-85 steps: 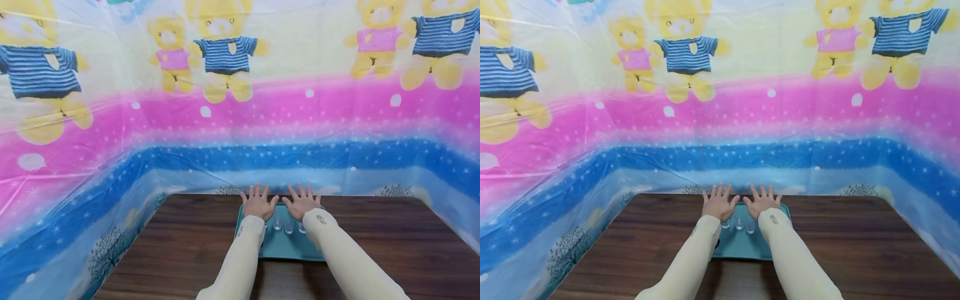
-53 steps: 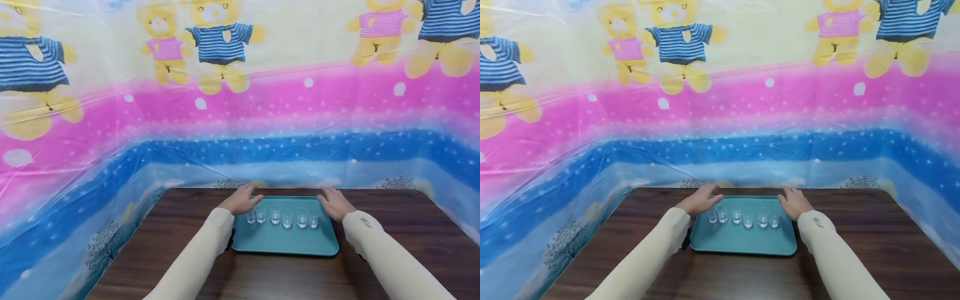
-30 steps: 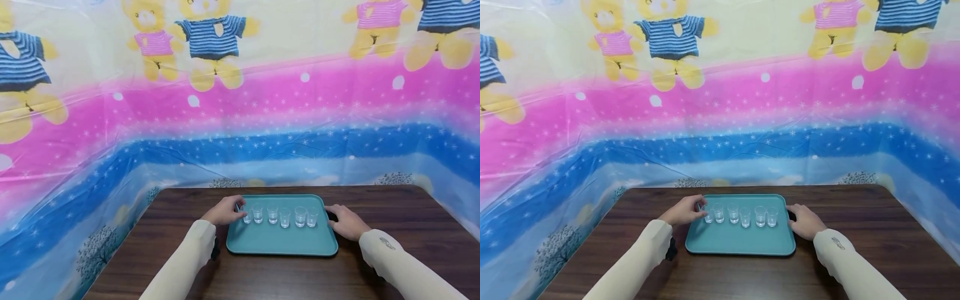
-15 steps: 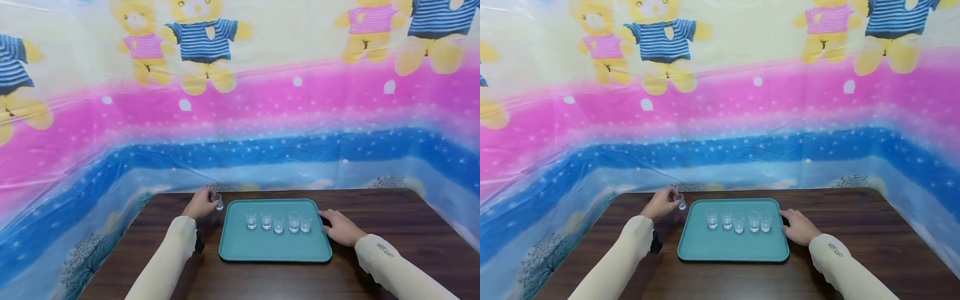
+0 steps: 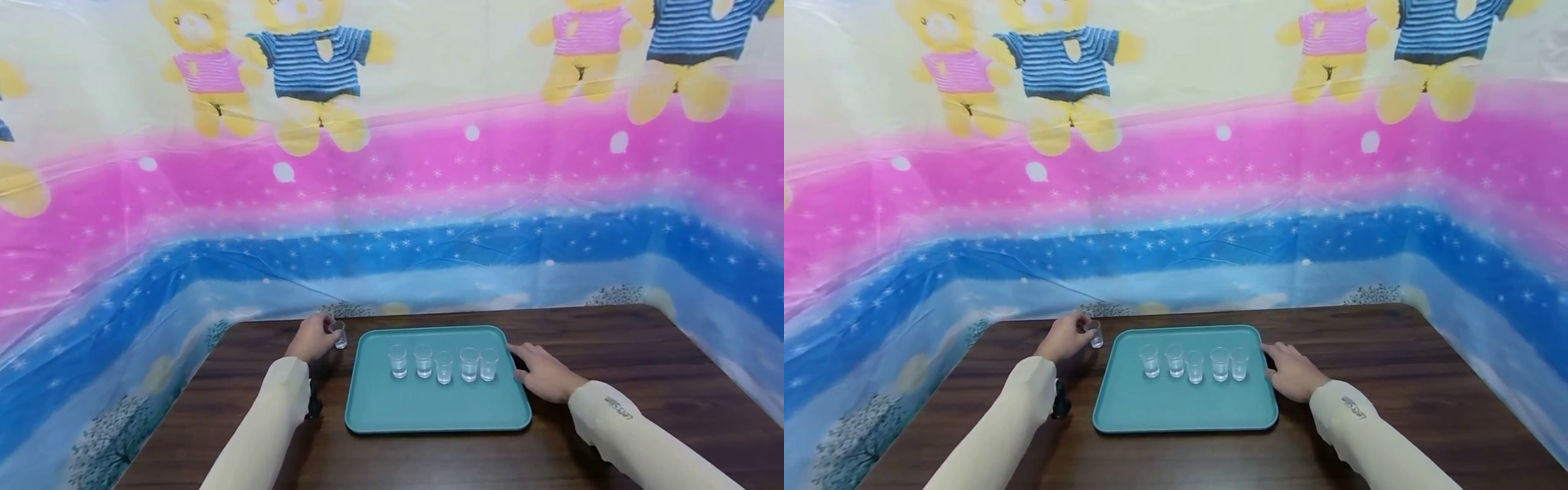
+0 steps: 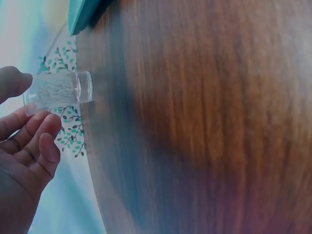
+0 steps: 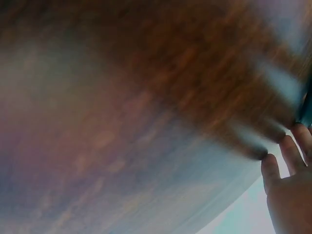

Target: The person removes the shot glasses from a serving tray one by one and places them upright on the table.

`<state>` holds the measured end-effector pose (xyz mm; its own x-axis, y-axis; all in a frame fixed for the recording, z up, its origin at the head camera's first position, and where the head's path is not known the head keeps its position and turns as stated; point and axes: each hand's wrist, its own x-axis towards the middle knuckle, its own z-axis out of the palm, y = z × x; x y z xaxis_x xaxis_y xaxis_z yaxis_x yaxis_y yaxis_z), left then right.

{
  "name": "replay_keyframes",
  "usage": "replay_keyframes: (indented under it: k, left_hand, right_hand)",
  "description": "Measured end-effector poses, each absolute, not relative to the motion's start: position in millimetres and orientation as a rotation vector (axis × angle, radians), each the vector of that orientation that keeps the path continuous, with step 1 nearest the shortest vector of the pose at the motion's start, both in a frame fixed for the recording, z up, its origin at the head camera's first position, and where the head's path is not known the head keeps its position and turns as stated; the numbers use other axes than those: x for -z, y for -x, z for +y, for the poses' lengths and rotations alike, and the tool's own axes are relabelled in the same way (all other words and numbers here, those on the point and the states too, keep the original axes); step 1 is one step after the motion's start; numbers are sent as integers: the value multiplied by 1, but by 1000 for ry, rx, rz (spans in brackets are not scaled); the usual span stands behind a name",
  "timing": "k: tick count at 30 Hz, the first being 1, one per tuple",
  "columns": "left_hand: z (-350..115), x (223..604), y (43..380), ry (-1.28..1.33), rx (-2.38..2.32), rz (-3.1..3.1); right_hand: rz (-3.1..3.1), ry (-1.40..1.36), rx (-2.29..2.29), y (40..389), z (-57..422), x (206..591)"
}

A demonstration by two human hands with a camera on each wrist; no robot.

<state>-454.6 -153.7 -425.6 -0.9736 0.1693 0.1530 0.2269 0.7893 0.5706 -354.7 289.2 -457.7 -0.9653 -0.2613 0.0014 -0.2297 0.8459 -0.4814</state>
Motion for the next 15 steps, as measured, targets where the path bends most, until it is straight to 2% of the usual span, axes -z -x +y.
replay_keyframes:
  k: [4, 15]
  left_hand:
    - [-162, 424, 452, 351, 915, -2868]
    - [-148, 412, 444, 774, 744, -2675]
  right_hand:
    - [2939, 416, 769, 356, 284, 456]
    - [2924, 387, 742, 356, 291, 455]
